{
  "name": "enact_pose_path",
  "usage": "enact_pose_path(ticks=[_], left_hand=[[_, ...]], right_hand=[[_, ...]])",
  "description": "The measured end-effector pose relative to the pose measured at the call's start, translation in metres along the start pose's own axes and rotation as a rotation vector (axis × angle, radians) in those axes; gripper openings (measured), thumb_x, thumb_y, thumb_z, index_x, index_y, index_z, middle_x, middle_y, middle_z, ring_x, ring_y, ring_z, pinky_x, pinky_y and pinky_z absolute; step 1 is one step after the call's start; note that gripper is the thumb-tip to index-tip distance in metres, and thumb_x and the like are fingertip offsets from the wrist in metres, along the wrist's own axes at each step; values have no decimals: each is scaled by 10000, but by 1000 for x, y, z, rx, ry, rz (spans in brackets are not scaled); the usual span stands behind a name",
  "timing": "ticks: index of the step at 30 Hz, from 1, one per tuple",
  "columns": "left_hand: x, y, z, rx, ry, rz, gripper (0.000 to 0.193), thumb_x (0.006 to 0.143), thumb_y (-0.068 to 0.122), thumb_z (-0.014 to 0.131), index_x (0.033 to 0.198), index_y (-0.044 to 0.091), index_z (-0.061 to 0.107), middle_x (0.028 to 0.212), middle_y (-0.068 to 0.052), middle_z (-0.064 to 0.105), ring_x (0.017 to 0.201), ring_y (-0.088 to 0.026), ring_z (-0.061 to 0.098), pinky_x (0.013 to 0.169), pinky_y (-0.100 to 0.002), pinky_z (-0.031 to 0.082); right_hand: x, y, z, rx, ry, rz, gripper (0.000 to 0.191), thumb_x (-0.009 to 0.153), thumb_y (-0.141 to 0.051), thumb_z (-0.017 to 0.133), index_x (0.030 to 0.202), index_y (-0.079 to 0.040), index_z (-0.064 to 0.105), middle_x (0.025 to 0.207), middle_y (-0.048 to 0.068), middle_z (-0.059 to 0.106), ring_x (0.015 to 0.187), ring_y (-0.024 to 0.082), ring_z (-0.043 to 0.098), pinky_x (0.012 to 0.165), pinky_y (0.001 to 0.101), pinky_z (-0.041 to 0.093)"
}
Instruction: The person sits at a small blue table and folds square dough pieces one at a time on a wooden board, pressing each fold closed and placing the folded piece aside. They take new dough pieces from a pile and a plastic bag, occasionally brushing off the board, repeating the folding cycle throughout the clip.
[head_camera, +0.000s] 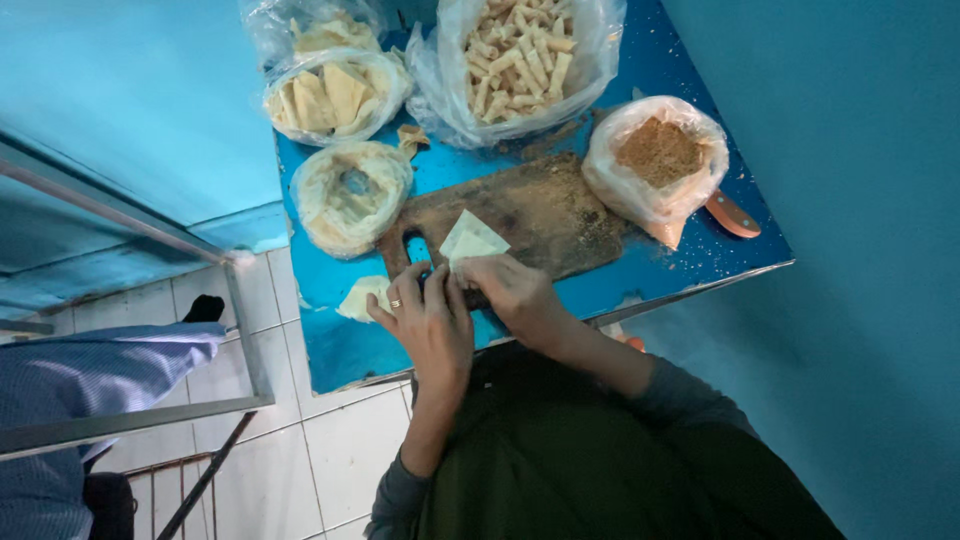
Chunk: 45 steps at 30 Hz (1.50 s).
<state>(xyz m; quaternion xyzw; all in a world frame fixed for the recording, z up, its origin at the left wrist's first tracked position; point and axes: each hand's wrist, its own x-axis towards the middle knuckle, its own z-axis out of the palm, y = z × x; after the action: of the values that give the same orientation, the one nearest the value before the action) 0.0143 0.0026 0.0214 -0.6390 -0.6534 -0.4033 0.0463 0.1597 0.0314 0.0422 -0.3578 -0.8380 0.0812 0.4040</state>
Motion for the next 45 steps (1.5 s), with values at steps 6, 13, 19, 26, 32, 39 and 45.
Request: enact_pose_path(ticks=[6,13,19,26,32,39,45], left_hand=[[3,4,0,-33,10,2,117,916,125,720,1021,74,724,1181,-89,642,1174,-300,573,1141,-666,243],[6,11,-3,-41,-4,35,102,904,96,722,988,64,674,1139,-77,645,1132,-294,582,1129,-637,264],[9,15,-3,-67,-21,48,105,932,86,715,1010,66,649,1064,-79,667,1058,-296,600,1105,-539,328],[4,8,-12,-165,-101,54,273,957,-23,592,1212,52,655,1027,-68,703,1029,-263,645,1133,-542,334],[3,9,-10,-230,-101,24,219,973,13,623,1181,69,660,1010,-70,708,1017,-257,661,1157,-575,317],[3,12,-1,-185,-31,45,174,955,57,698,1126,71,669,1012,-69,680,1014,-248,651,1153,-578,332],[3,11,2,-184,-18,61,147,946,61,707,1084,60,658,1119,-77,664,1106,-260,629,1152,-575,328]], right_hand=[[3,-10,-17,-147,11,76,335,899,-84,679,1235,-88,673,1182,112,722,1067,304,711,850,404,579],[0,-8,-48,-150,52,342,382,895,-111,754,1264,-110,660,1034,20,728,984,272,694,816,388,564],[3,-9,-35,-119,41,327,390,895,-99,738,1270,-114,633,985,18,729,945,256,673,794,392,549],[3,-8,-42,-21,-4,395,391,923,-96,717,1297,-101,603,1006,28,718,953,229,681,782,377,555],[4,-9,-39,-80,-20,363,404,901,-89,732,1288,-106,616,981,37,709,943,254,667,765,390,547],[1,-10,-32,79,13,454,381,916,-53,723,1279,-105,619,990,60,711,917,209,735,763,338,598],[-8,-3,-21,350,25,483,452,954,1,674,1376,-68,527,1129,114,713,1058,209,751,855,329,645]])
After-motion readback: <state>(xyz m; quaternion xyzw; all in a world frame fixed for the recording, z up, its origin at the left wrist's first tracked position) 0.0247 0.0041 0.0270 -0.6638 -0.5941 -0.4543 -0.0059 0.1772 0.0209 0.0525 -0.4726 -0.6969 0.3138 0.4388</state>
